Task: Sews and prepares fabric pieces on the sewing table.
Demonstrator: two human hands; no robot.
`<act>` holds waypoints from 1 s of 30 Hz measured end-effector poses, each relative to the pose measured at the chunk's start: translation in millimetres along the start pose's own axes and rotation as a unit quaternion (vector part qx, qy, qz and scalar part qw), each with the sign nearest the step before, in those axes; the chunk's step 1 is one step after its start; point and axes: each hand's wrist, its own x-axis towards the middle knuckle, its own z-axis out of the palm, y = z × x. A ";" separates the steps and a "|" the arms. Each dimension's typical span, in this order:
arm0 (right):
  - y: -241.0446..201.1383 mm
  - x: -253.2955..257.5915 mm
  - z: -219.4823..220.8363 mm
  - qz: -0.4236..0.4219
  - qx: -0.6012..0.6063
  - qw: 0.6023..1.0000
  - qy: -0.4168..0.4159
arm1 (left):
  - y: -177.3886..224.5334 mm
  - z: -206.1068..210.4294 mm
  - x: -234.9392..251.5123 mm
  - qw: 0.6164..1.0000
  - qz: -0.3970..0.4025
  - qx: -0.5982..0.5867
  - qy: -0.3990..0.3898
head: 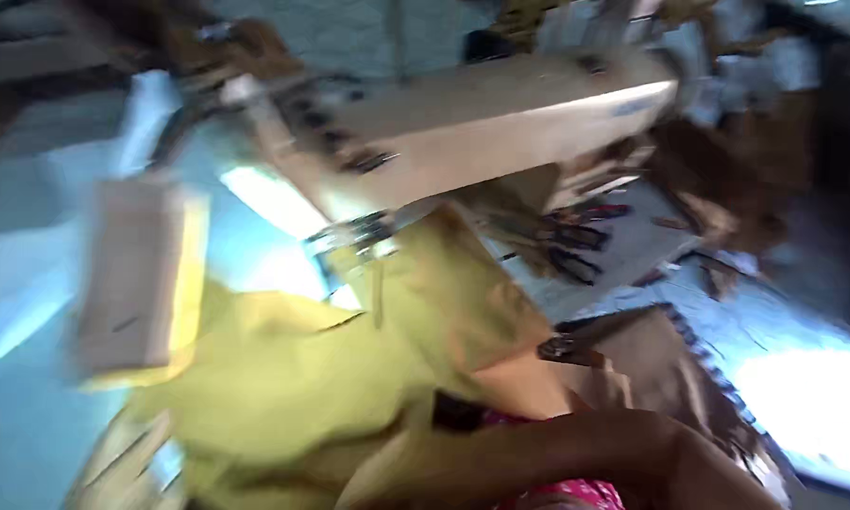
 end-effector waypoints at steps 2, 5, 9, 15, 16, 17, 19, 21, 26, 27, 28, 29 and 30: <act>25.4 2.6 -15.6 -0.071 -0.092 0.991 0.071 | 2.0 15.8 0.7 0.986 0.000 0.121 0.116; 46.7 8.5 -23.8 -0.035 -0.282 0.954 0.098 | 7.5 29.6 -1.8 0.906 0.080 0.377 0.173; 70.6 6.6 -9.5 -0.026 -0.367 0.926 0.085 | -3.2 69.0 10.3 0.789 0.181 0.583 0.075; 73.0 -9.6 -10.7 -0.039 -0.359 0.930 0.072 | -34.8 90.2 2.6 0.765 0.125 0.632 0.009; 73.6 -13.3 -11.1 -0.039 -0.358 0.930 0.068 | -35.6 91.1 -6.2 0.762 0.120 0.636 0.022; 74.9 -16.4 -10.9 -0.041 -0.359 0.930 0.065 | -34.9 92.5 -14.4 0.760 0.116 0.639 0.033; 77.5 -19.0 -8.9 -0.049 -0.369 0.926 0.067 | -26.1 96.0 -23.0 0.756 0.101 0.646 0.036; 77.9 -18.0 -6.8 -0.054 -0.364 0.928 0.065 | -12.5 100.8 -17.4 0.763 0.105 0.638 0.017; 77.4 -13.7 3.8 -0.065 -0.349 0.932 0.069 | 9.3 121.9 29.1 0.779 0.184 0.596 -0.062; 76.9 -14.0 3.6 -0.065 -0.345 0.934 0.067 | 10.3 126.8 38.5 0.779 0.195 0.591 -0.077; 76.5 -14.3 2.2 -0.064 -0.340 0.936 0.063 | 9.5 130.3 48.9 0.779 0.198 0.588 -0.089; 76.1 -14.3 0.3 -0.063 -0.331 0.940 0.056 | 6.8 131.4 60.9 0.780 0.198 0.586 -0.091; 75.3 -14.6 -1.6 -0.061 -0.322 0.944 0.047 | 4.9 130.2 71.3 0.784 0.193 0.583 -0.088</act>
